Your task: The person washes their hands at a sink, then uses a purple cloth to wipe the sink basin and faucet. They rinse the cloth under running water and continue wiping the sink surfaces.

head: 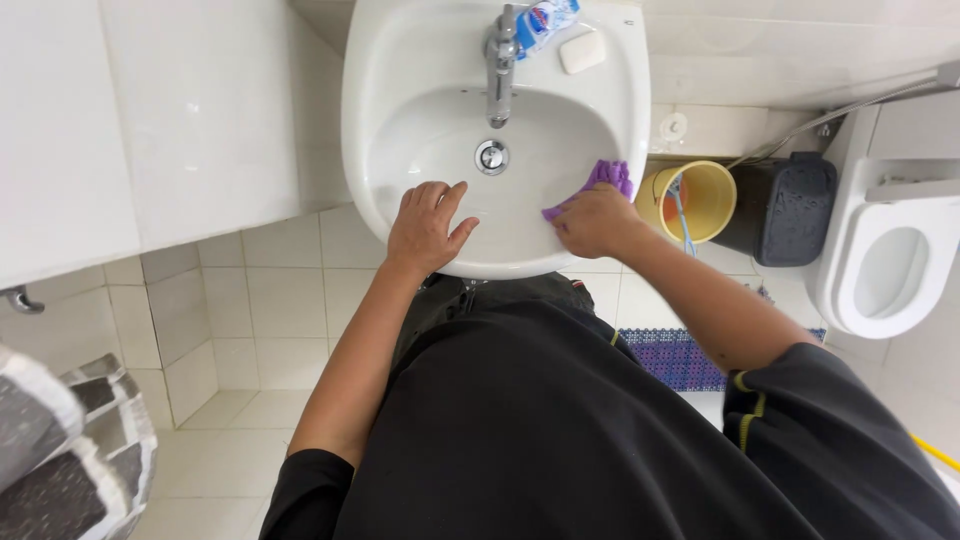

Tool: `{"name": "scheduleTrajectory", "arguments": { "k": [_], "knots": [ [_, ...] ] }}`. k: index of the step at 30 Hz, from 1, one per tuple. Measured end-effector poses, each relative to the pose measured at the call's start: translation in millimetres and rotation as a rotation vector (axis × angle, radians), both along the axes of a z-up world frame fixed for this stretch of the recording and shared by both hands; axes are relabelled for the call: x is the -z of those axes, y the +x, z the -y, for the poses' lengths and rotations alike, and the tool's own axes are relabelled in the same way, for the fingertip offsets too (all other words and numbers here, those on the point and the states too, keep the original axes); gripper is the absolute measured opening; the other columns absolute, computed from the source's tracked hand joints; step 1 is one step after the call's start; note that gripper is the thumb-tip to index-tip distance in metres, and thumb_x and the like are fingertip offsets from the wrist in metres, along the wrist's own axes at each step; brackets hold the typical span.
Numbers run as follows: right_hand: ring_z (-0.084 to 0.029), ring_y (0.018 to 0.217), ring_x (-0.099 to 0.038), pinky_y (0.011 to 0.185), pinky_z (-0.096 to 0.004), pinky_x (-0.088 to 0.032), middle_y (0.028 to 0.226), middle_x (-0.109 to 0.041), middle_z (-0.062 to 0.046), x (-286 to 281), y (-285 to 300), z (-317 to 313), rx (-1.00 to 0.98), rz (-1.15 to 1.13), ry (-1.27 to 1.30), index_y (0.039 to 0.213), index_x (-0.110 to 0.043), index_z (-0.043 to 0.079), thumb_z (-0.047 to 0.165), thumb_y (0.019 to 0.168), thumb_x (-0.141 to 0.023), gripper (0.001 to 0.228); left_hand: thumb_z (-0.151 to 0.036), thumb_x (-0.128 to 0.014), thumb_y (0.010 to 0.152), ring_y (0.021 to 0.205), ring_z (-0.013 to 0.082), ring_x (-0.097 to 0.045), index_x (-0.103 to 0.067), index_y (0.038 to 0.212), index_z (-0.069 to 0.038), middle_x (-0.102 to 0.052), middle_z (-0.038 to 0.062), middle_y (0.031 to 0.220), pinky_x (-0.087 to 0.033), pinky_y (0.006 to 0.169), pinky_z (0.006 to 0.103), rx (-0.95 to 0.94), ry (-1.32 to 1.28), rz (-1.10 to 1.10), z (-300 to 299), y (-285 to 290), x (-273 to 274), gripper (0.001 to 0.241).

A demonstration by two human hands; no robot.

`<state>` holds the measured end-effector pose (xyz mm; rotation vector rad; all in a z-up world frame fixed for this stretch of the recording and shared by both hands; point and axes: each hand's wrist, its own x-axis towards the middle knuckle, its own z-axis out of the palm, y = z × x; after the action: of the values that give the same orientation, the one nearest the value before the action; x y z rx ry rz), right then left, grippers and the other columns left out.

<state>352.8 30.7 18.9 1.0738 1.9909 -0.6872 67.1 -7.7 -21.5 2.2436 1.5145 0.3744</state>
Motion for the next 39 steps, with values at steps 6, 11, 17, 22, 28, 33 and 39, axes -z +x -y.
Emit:
{"name": "scheduleTrajectory", "arguments": {
  "k": [6,11,17,22,28,33,39],
  "knots": [
    [-0.039,0.152,-0.014,0.119,-0.053,-0.017,0.165,-0.026,-0.014,122,-76,24,0.26,-0.573,-0.223,0.155,-0.036,0.018,0.047,0.101,-0.033,0.061,-0.04,-0.066,0.098,0.108,0.0255,-0.06,-0.064,0.131,-0.005,-0.066,0.007,0.108,-0.045,0.099,0.0422,-0.031,0.011,-0.031,2,3,8,0.049],
    [-0.034,0.147,-0.038,0.121,-0.049,-0.029,0.156,-0.047,-0.012,94,-88,23,0.36,-0.67,-0.335,0.153,-0.046,0.019,0.049,0.102,-0.039,0.06,-0.038,-0.066,0.098,0.104,0.025,-0.061,-0.065,0.129,-0.007,-0.067,0.007,0.104,-0.046,0.097,0.0421,-0.026,-0.026,-0.063,1,7,4,0.045],
    [-0.027,0.134,-0.054,0.12,-0.044,-0.033,0.14,-0.063,-0.002,6,8,3,0.053,-0.278,-0.079,0.145,-0.057,0.028,0.039,0.101,-0.045,0.047,-0.039,-0.067,0.096,0.103,0.0245,-0.061,-0.066,0.129,-0.006,-0.068,0.008,0.104,-0.045,0.097,0.0416,-0.055,-0.028,-0.065,2,7,7,0.046],
    [-0.024,0.139,-0.05,0.125,-0.045,-0.026,0.133,-0.067,-0.002,12,76,-34,-0.227,-0.309,0.485,0.131,-0.069,0.02,0.029,0.097,-0.055,0.038,-0.037,-0.068,0.095,0.103,0.0244,-0.063,-0.067,0.128,-0.006,-0.07,0.008,0.104,-0.046,0.097,0.0408,-0.07,-0.035,-0.06,5,8,3,0.046],
    [-0.033,0.143,-0.048,0.127,-0.047,-0.029,0.144,-0.063,-0.01,19,92,-77,-0.072,-0.833,0.698,0.141,-0.067,0.013,0.023,0.1,-0.07,0.042,-0.039,-0.071,0.093,0.1,0.0242,-0.065,-0.068,0.127,-0.005,-0.071,0.009,0.103,-0.047,0.097,0.0407,-0.098,0.009,-0.049,6,12,5,0.048],
    [-0.038,0.138,-0.049,0.121,-0.053,-0.03,0.141,-0.062,-0.015,34,88,-80,0.229,-0.847,0.795,0.139,-0.065,0.008,0.017,0.088,-0.077,0.053,-0.04,-0.072,0.091,0.099,0.025,-0.065,-0.07,0.126,-0.006,-0.072,0.01,0.104,-0.048,0.095,0.0405,-0.13,0.037,-0.068,8,15,7,0.049],
    [-0.038,0.138,-0.051,0.12,-0.054,-0.031,0.142,-0.064,-0.017,42,84,-101,0.096,-0.833,0.813,0.139,-0.066,0.005,0.005,0.091,-0.071,0.048,-0.041,-0.074,0.09,0.098,0.0248,-0.066,-0.071,0.125,-0.006,-0.072,0.01,0.104,-0.049,0.094,0.0404,-0.149,0.07,-0.094,8,16,11,0.049]
  ]
}}
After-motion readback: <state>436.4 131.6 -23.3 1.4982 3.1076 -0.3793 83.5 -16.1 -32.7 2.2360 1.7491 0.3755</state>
